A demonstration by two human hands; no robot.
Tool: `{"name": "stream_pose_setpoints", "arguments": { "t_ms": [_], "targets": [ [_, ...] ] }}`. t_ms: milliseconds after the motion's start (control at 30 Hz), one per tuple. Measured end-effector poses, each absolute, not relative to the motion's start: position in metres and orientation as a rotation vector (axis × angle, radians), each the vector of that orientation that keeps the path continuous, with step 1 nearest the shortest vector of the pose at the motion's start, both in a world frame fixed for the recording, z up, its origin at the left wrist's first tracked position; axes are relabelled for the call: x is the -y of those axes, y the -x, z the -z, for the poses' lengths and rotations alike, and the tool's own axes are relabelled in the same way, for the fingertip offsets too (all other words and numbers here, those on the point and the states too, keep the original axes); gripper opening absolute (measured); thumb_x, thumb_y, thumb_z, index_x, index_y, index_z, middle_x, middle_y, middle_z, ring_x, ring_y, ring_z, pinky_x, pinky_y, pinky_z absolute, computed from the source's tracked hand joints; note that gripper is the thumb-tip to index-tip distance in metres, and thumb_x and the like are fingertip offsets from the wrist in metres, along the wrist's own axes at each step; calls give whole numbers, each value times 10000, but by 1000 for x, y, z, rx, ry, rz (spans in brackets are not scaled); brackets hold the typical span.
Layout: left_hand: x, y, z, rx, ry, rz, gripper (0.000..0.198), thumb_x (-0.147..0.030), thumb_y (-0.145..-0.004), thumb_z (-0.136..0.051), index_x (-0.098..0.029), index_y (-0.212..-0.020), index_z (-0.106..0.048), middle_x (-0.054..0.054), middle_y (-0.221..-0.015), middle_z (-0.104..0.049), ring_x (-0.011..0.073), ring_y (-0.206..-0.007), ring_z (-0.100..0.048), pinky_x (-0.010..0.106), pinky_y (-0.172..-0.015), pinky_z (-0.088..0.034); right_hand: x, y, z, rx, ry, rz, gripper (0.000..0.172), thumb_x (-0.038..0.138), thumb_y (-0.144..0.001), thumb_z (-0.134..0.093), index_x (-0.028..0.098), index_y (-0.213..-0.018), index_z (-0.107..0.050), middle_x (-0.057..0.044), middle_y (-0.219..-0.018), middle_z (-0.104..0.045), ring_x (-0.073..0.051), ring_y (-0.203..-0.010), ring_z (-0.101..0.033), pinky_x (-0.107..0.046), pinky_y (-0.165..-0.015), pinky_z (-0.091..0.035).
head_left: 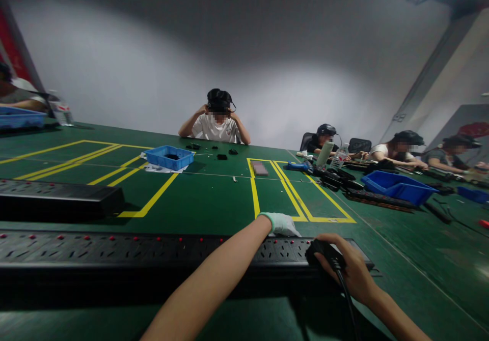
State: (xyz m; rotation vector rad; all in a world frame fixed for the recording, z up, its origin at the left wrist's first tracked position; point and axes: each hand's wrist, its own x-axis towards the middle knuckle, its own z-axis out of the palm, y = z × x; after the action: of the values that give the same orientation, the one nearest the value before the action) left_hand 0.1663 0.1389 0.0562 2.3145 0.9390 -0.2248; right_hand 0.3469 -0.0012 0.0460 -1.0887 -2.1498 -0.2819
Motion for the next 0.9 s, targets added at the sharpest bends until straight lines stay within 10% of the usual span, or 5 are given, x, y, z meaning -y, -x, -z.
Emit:
{"name": "stream_pose_setpoints", "arguments": {
  "t_ms": [900],
  "targets": [
    [-143,-168,-54,-913,-2369,286,330,-412,-971,-589,-151,-1172,-612,80,-1182,-618,229,-1031,-627,426,-891,-530,3,-346,-48,2151,1091,283,172,299,-933,-583,233,-1091,-571,-37,-918,-721,-189,-759,-722,-281,-681,-576]
  ]
}}
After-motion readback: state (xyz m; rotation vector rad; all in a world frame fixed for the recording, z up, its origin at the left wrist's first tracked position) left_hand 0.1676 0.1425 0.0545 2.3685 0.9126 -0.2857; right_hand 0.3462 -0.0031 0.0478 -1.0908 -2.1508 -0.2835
